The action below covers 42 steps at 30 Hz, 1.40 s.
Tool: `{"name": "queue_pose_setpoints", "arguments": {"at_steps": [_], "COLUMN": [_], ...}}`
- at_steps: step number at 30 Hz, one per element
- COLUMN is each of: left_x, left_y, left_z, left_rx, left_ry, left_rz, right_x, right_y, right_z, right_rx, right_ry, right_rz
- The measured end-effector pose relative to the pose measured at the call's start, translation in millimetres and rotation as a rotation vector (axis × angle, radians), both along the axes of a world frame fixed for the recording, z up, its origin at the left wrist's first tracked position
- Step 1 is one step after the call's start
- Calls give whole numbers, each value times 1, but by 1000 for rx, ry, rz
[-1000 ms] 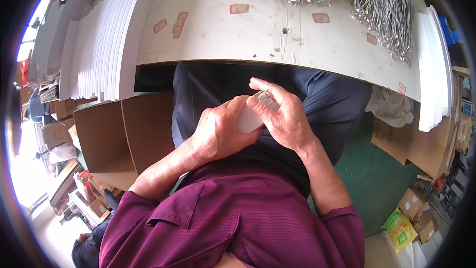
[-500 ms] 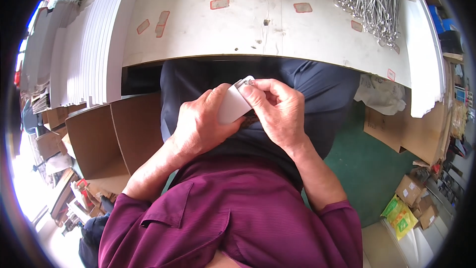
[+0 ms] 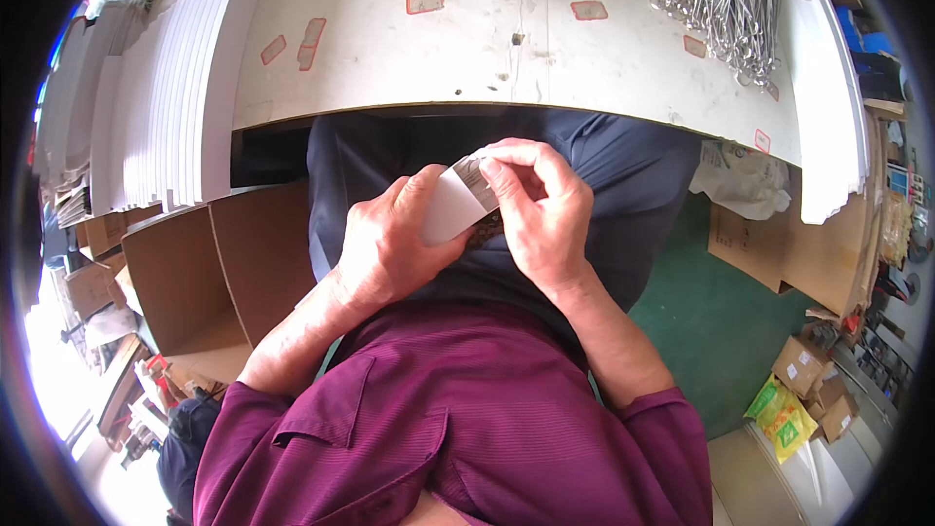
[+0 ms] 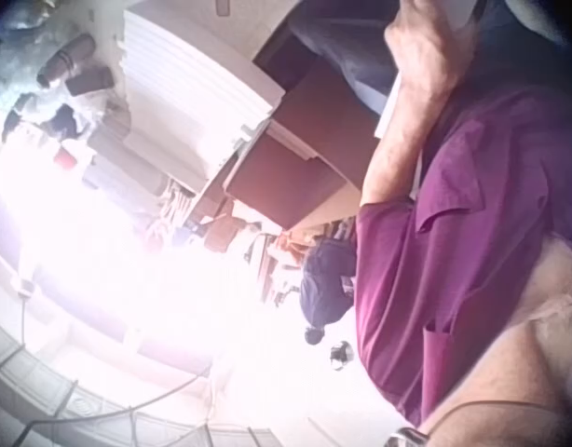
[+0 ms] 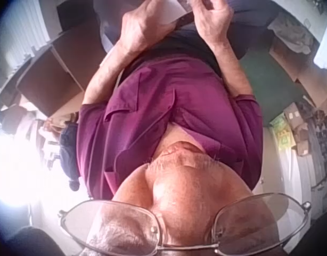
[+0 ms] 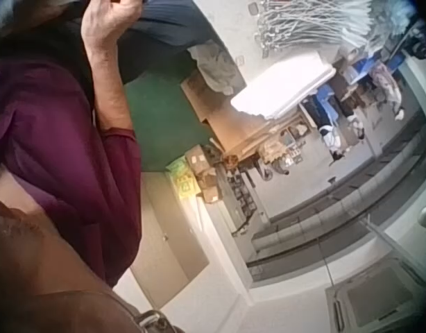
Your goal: Inserting bundles of long wire brushes into white rectangular plastic or cardboard housings for packaging or assembly.
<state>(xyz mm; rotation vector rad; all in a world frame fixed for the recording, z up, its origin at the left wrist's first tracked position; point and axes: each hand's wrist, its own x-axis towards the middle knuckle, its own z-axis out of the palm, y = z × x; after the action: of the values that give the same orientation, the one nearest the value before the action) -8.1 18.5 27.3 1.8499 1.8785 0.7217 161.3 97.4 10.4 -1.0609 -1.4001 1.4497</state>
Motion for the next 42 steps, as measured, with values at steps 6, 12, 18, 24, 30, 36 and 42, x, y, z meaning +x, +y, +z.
{"name": "queue_pose_setpoints", "arguments": {"at_steps": [6,12,18,24,30,36,42], "left_x": [-2,0,3,1,-1,1,1], "left_y": [-1,-7,-2,2,2,-1,-4], "left_z": [0,-11,-5,-2,-5,-10,-19], "left_rx": [-56,-6,-163,-191,-187,-213,-160], "left_ry": [-33,-107,-223,-353,-415,-330,-366], "left_rz": [13,48,48,32,14,-19,-37], "right_x": [2,11,27,28,19,11,11], "right_y": [1,3,9,4,-8,-18,-20], "right_z": [7,8,23,22,13,9,3], "right_rx": [378,302,-71,-88,-83,-252,289], "right_ry": [-279,-239,-180,-137,-213,-169,-455], "right_rz": [81,374,509,460,334,198,271]}}
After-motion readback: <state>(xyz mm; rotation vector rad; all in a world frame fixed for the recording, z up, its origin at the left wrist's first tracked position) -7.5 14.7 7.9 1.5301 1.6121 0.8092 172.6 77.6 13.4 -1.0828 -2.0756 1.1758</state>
